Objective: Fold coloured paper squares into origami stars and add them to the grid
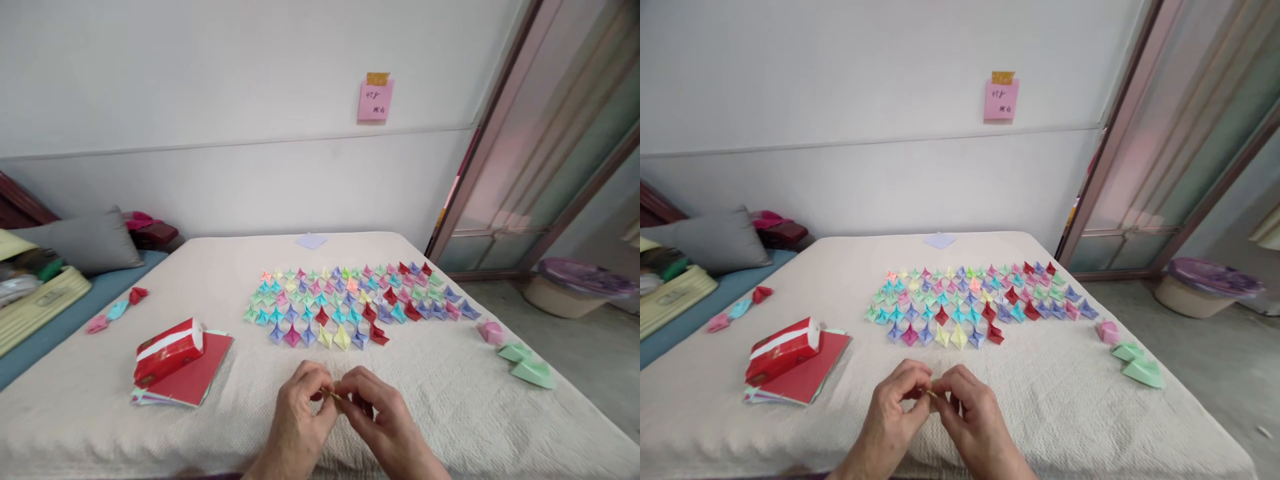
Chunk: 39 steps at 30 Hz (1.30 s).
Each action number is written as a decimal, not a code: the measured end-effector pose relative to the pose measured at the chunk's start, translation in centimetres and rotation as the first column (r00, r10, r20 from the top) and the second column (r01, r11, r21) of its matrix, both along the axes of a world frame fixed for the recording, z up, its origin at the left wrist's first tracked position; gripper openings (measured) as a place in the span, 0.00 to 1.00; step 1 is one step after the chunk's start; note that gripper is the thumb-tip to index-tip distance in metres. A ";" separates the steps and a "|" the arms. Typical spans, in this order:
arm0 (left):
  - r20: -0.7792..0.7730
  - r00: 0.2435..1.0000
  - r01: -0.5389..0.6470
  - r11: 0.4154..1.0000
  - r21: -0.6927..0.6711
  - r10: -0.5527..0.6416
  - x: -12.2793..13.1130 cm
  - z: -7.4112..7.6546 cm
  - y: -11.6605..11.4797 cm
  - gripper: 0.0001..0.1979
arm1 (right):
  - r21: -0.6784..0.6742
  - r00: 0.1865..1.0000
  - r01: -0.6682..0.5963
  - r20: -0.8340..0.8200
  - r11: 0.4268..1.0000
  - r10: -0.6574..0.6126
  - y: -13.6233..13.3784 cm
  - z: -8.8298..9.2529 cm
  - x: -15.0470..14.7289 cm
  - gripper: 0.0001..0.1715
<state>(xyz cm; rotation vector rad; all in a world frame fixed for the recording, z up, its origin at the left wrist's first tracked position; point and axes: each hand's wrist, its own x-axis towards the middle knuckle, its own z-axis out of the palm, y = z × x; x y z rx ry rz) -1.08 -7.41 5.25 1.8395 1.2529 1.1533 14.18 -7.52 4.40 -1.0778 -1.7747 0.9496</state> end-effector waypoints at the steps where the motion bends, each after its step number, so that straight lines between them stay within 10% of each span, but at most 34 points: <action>1: 0.011 1.000 -0.007 1.000 -0.019 0.008 0.0 -0.1 0.0 0.08 | 0.027 1.000 -0.010 0.006 1.000 0.010 0.0 -0.1 0.0 0.07; 13: 0.307 0.946 0.013 0.934 -0.358 0.105 -0.5 -0.3 0.6 0.03 | 0.074 0.999 0.039 -0.021 0.997 -0.038 0.4 -0.2 0.1 0.10; 27: 0.054 0.998 -0.027 0.999 0.028 0.026 0.1 -0.6 -0.2 0.08 | 0.194 0.997 0.067 0.030 0.979 -0.074 0.0 -0.2 0.2 0.09; 39: 0.140 0.989 -0.045 0.997 -0.067 0.054 0.0 -0.5 0.0 0.06 | -0.063 0.980 0.148 -0.124 0.987 -0.154 0.5 0.2 0.8 0.05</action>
